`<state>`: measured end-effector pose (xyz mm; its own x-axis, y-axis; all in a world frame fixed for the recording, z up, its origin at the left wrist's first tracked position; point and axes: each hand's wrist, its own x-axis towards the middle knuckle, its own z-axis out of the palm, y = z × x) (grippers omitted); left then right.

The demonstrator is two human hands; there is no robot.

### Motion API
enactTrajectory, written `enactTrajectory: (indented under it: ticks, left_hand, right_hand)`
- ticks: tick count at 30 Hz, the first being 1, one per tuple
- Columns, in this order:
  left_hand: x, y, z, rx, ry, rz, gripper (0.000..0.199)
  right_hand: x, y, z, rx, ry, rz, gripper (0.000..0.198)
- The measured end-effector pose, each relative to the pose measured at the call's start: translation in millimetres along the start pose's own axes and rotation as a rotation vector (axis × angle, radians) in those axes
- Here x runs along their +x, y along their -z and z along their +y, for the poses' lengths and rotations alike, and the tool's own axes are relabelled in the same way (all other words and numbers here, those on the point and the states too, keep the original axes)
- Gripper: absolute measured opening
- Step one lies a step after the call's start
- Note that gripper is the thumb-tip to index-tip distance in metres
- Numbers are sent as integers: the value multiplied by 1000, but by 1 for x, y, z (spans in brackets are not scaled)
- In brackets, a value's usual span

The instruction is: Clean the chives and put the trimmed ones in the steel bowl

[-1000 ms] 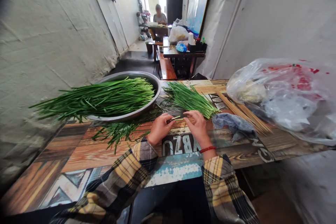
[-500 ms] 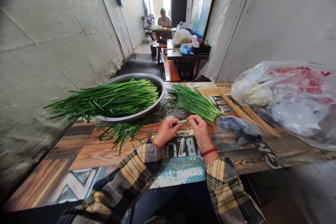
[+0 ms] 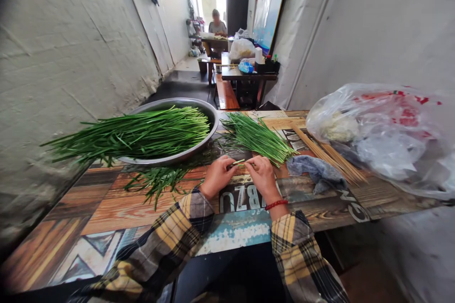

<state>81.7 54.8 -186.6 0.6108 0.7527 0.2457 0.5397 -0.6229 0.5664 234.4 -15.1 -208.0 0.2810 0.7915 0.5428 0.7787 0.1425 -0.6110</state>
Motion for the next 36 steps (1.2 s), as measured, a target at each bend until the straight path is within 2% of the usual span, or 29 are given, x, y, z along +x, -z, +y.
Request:
enactTrajectory:
  ticks: [5,9,11,13,16,17,18,20,22,24,26,29,32,36]
  left_hand:
    - [-3,3,2,112,-101,-13,19]
    - [0,6,-1,93,-45,104,19]
    - [2,7,-3,54,-38,172,17]
    - [2,7,-3,34,-53,229,16]
    - [3,8,-2,55,-73,296,18]
    - [3,8,-1,66,-72,318,18]
    - [4,7,-1,72,-71,337,17]
    - [5,6,-3,35,-85,344,17]
    - [7,2,-5,-71,-114,296,19]
    - [8,-1,-7,-178,-131,243,23]
    - [8,-3,-8,-234,-124,230,23]
    - [7,-4,-7,-248,-92,241,20]
    - [6,-3,-7,-243,-26,228,14]
    - [7,-2,-8,-275,26,210,17]
  right_hand:
    - [1,2,4,112,-35,-41,26]
    - [2,5,19,166,-276,208,32]
    - [1,3,20,154,-316,249,33]
    - [0,-3,15,237,-272,114,31]
    - [0,-11,7,556,-272,-161,33]
    - [0,-11,7,638,-313,-170,35]
    - [1,-10,9,669,-371,-112,36]
    - [3,-2,19,559,-467,114,36]
    - [4,10,31,274,-477,287,34]
    - [3,22,39,-35,-431,285,31]
    - [0,31,39,-296,-415,201,28]
    - [-4,33,34,-535,-448,112,23]
    - [-6,28,32,-535,-393,86,18]
    - [-3,17,33,-133,-210,24,20]
